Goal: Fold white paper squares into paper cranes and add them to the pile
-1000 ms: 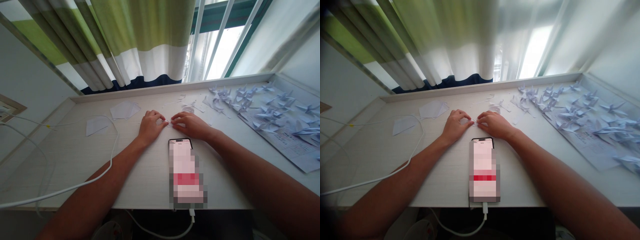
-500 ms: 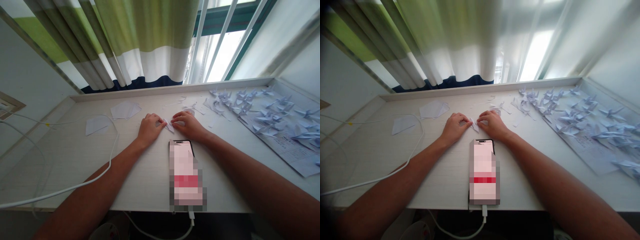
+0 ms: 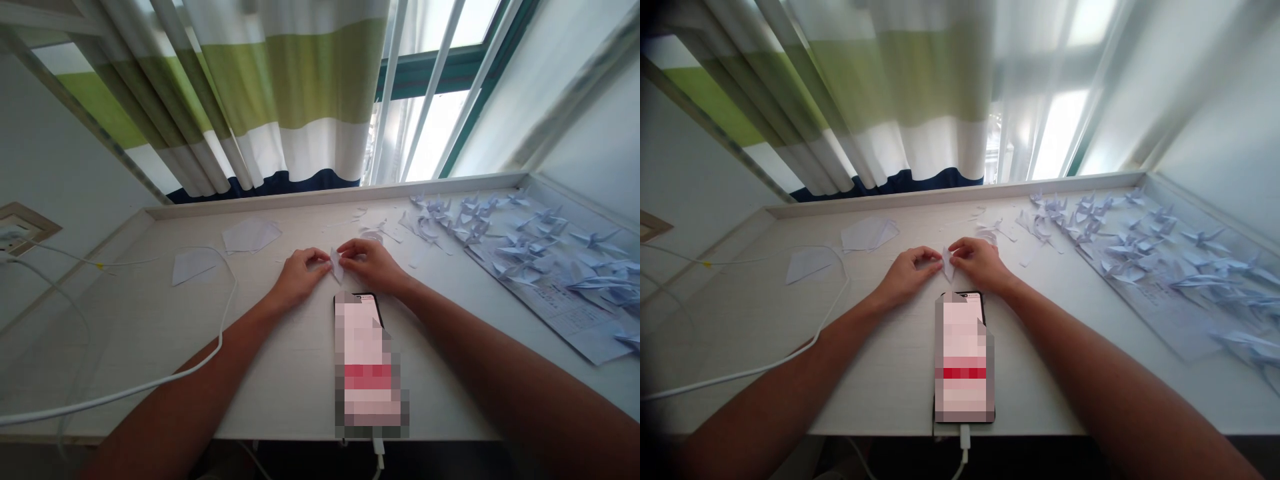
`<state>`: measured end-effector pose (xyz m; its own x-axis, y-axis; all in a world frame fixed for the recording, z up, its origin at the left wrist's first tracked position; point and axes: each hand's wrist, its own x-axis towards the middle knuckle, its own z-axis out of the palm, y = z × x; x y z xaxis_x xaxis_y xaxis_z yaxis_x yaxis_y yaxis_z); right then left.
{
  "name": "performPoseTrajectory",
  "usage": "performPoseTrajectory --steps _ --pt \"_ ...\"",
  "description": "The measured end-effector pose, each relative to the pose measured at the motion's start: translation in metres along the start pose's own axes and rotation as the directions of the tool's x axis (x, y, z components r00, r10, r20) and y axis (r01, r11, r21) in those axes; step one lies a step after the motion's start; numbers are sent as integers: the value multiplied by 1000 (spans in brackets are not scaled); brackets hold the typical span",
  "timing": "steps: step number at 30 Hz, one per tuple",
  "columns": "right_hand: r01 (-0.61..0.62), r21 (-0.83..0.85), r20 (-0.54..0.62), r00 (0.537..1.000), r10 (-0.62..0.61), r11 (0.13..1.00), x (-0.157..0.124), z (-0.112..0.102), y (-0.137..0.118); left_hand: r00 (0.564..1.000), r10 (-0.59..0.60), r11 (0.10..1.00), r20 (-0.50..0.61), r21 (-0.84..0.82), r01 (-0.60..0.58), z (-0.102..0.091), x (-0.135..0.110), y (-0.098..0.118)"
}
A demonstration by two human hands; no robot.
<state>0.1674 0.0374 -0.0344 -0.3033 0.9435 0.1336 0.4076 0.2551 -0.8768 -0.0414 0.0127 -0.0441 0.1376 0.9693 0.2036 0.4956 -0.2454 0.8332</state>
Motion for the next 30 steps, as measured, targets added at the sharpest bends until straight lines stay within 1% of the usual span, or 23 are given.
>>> performPoseTrajectory --steps 2,4,5,7,9,11,14,16,22,25,27,30 --pt "2 176 -23 1000 2 984 -1 2 -2 998 -54 974 -12 -220 50 2 2 0" --pt "13 329 -57 998 6 944 -3 5 -5 993 -118 909 17 -402 115 3 3 3" --pt "12 387 -61 998 13 922 -3 7 -7 990 -137 877 39 -461 140 4 3 4" --pt "15 461 -63 998 16 887 -5 10 -9 987 -146 840 67 -518 159 4 3 8" --pt "12 492 -49 999 14 870 -5 11 -10 988 -142 840 58 -521 151 3 2 12" --pt "-7 487 -10 1000 14 873 -5 9 -9 988 -146 851 56 -503 154 2 1 16" --pt "-28 427 56 998 5 904 -6 6 -8 985 -149 847 91 -503 175 -1 0 20" --pt "-18 387 71 997 -11 922 -7 5 -9 982 -154 834 110 -518 189 -3 -1 22" --pt "28 365 84 994 -63 930 -9 6 -8 969 -201 808 145 -535 247 -6 -2 22" --pt "37 358 92 993 -74 933 -8 6 -6 962 -231 803 144 -530 272 -5 -2 21" --pt "50 345 83 993 -83 937 -8 5 -6 959 -246 808 140 -517 282 -5 -2 20" --pt "87 328 40 994 -106 941 -8 5 -9 964 -228 824 134 -501 264 -6 -3 21"
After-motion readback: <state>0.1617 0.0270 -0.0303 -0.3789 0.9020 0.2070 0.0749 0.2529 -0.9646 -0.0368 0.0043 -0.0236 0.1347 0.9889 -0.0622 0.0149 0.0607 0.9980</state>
